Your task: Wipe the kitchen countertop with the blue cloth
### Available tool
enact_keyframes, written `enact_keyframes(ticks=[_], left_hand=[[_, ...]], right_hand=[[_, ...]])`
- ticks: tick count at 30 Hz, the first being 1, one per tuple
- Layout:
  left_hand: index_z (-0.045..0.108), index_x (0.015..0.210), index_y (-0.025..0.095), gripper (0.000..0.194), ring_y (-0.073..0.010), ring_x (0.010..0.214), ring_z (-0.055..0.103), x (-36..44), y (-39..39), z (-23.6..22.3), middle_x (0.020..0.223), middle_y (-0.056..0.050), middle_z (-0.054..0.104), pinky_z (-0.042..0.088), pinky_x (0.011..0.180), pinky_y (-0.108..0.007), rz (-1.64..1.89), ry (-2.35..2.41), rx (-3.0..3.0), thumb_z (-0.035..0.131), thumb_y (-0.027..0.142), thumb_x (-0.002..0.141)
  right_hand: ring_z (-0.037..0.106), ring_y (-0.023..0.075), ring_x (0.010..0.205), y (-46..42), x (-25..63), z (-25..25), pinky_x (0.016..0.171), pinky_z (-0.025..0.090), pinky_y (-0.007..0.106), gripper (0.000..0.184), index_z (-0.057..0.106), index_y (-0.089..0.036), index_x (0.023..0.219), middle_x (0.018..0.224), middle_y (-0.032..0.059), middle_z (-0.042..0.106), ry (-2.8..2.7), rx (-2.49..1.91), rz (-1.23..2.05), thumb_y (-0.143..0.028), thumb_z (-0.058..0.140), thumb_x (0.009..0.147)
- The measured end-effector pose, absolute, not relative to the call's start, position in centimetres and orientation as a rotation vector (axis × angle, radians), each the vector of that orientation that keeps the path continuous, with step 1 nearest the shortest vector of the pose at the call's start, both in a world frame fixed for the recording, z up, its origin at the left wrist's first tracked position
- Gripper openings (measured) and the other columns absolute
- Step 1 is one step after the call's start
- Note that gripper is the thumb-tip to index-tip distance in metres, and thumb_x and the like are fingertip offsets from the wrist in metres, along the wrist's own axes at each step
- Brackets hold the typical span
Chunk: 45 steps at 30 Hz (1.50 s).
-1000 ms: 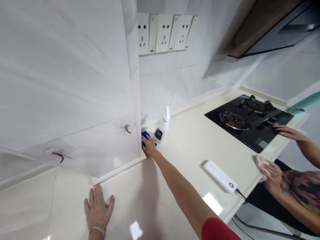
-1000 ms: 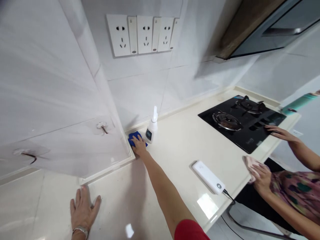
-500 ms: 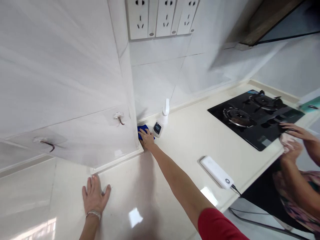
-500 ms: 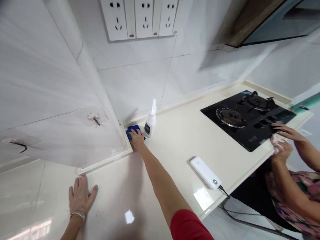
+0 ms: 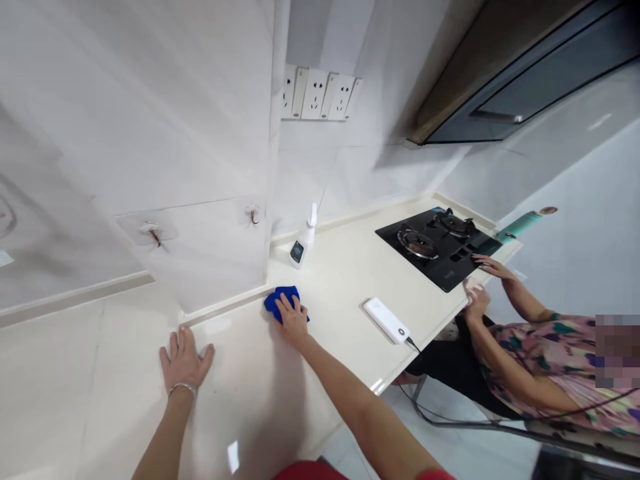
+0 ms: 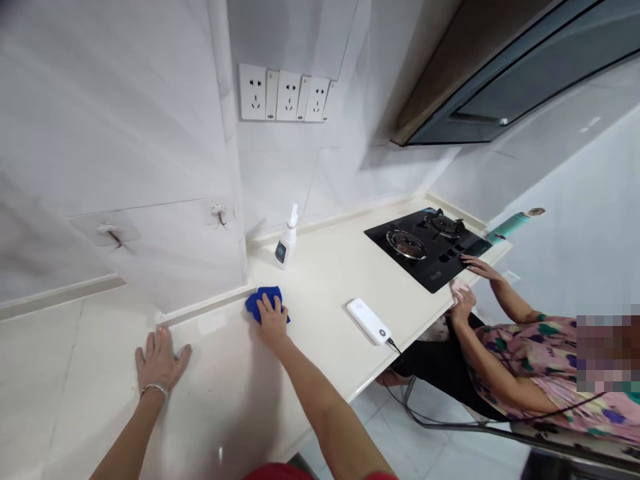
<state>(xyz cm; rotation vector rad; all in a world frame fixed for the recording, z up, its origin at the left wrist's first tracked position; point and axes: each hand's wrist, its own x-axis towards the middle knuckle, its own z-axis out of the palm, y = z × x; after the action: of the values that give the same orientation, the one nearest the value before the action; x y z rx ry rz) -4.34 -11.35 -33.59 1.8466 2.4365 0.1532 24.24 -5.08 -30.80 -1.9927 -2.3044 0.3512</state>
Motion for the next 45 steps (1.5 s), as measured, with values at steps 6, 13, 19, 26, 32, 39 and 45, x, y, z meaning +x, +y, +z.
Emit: enact_keyframes(ticks=[6,13,19,26,32,39,45], left_hand=[[0.016,0.153,0.002,0.084,-0.0284,0.15,0.008,-4.8,-11.7,-33.8,0.162,-0.014,0.017,0.003,0.12,-0.052,0.199,2.404,1.844,0.026,0.054,0.087],[0.018,0.153,0.005,0.076,-0.0263,0.15,0.013,-7.8,-11.9,-32.7,0.161,-0.013,0.022,0.006,0.122,-0.048,0.22,2.227,1.833,0.017,0.049,0.091],[0.032,0.15,0.013,0.073,-0.0334,0.15,0.006,-13.0,-15.1,-32.4,0.161,-0.015,0.02,0.002,0.12,-0.053,0.305,2.519,1.634,0.021,0.052,0.09],[0.024,0.153,0.015,0.083,-0.0379,0.148,0.003,-14.5,-17.3,-32.8,0.163,-0.009,0.015,0.002,0.117,-0.061,0.348,2.661,1.375,0.014,0.063,0.087],[0.024,0.153,0.015,0.086,-0.0373,0.148,0.003,-14.0,-17.3,-33.3,0.163,-0.009,0.017,0.001,0.118,-0.059,0.348,2.72,1.422,0.016,0.066,0.085],[0.024,0.153,0.014,0.084,-0.0368,0.148,0.0,-14.0,-17.2,-33.6,0.163,-0.009,0.017,0.0,0.117,-0.059,0.332,2.709,1.41,0.013,0.064,0.087],[0.028,0.152,0.012,0.078,-0.0372,0.148,0.001,-13.7,-17.3,-33.1,0.162,-0.011,0.019,0.0,0.117,-0.061,0.38,2.711,1.395,0.013,0.058,0.09]], right_hand=[[0.014,0.0381,0.145,-14.0,17.0,-30.1,0.11,0.024,0.062,0.074,0.024,-0.031,0.151,0.163,0.0003,0.018,-2.519,-1.545,0.57,-0.046,0.053,0.085],[0.02,0.0319,0.144,-20.7,22.0,-30.7,0.109,0.029,0.055,0.072,0.027,-0.038,0.149,0.16,-0.0029,0.025,-2.611,-1.285,0.625,-0.062,0.05,0.085],[0.026,0.0339,0.142,-23.4,32.3,-34.3,0.111,0.029,0.052,0.074,0.028,-0.032,0.151,0.161,0.0005,0.023,-2.343,-1.796,0.214,-0.046,0.055,0.083],[0.008,0.0374,0.149,-15.5,33.9,-34.4,0.119,0.012,0.055,0.068,0.031,-0.019,0.151,0.161,0.0045,0.022,-1.915,-2.274,0.065,-0.053,0.034,0.092],[0.005,0.0427,0.148,-8.7,25.3,-33.3,0.116,0.004,0.062,0.079,0.018,-0.014,0.154,0.163,0.0113,0.01,-1.886,-2.446,0.2,-0.061,0.027,0.092],[0.003,0.0474,0.146,-8.4,9.9,-33.2,0.112,-0.003,0.069,0.088,0.017,-0.005,0.153,0.161,0.0224,0.009,-2.257,-2.045,0.182,-0.06,0.036,0.088],[-0.004,0.048,0.146,-13.5,2.7,-31.8,0.115,0.0,0.067,0.088,0.019,-0.009,0.153,0.162,0.0185,0.008,-2.588,-1.445,0.357,-0.056,0.048,0.084]])
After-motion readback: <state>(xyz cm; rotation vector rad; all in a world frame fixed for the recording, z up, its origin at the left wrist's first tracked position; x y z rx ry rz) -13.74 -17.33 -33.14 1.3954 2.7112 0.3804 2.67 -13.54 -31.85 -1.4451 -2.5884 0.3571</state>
